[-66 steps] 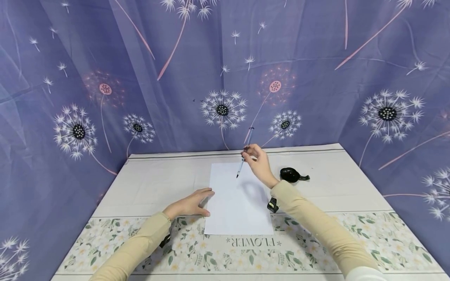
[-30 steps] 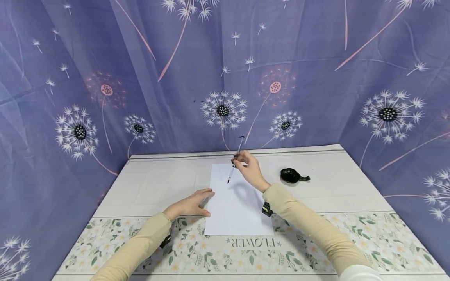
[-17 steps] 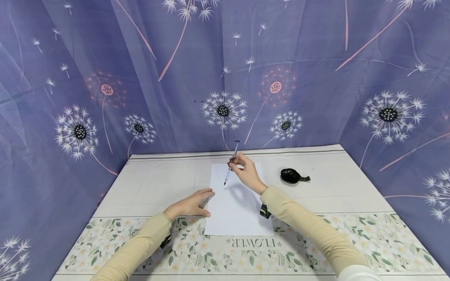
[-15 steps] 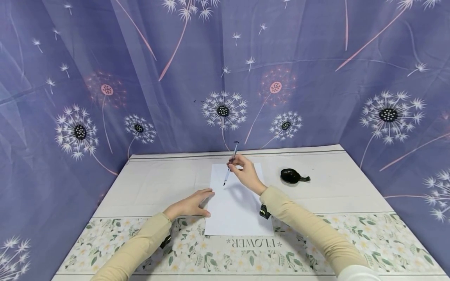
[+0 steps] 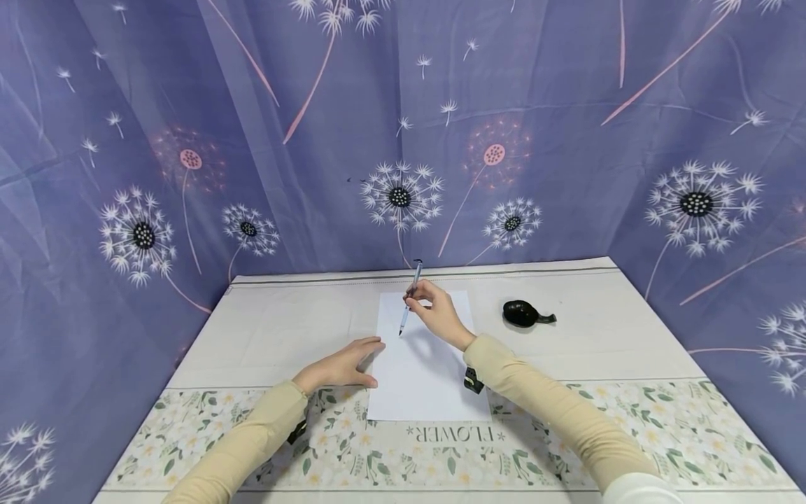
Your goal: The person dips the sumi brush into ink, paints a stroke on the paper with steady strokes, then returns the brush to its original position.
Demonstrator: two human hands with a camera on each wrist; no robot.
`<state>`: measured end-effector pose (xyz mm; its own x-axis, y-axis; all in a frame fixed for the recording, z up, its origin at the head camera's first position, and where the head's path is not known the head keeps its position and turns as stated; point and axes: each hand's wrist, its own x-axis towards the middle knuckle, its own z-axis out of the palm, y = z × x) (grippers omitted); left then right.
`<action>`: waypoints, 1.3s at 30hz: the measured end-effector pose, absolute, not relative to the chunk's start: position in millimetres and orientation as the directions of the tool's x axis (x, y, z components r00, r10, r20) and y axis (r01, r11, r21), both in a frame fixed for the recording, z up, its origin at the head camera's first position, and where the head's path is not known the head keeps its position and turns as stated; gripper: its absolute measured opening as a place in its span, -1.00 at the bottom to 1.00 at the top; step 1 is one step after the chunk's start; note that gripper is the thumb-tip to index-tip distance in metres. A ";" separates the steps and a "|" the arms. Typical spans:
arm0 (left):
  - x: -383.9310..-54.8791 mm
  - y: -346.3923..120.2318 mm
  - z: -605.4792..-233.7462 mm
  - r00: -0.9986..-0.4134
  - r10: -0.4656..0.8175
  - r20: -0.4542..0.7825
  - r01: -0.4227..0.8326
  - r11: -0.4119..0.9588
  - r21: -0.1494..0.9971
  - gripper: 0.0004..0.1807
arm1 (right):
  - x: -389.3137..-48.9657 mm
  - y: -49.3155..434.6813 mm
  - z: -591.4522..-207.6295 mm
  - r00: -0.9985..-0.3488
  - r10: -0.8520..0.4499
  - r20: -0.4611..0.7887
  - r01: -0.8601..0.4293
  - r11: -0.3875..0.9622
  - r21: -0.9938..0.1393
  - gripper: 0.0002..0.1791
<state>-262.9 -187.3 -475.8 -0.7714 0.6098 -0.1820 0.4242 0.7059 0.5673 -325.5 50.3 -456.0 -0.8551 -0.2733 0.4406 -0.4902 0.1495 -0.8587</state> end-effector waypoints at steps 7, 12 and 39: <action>-262.3 -187.3 -476.3 -0.766 0.617 -0.180 0.427 0.698 0.575 -0.11 | -326.0 49.4 -457.6 -0.867 -0.283 0.410 -0.464 0.157 -0.872 -0.83; -261.3 -186.9 -477.0 -0.767 0.617 -0.175 0.429 0.696 0.576 -0.12 | -315.4 50.1 -445.8 -0.869 -0.308 0.388 -0.453 0.176 -0.874 -0.81; -263.1 -187.6 -477.3 -0.777 0.605 -0.175 0.421 0.705 0.571 -0.11 | -325.6 59.6 -458.5 -0.872 -0.303 0.385 -0.458 0.225 -0.860 -0.85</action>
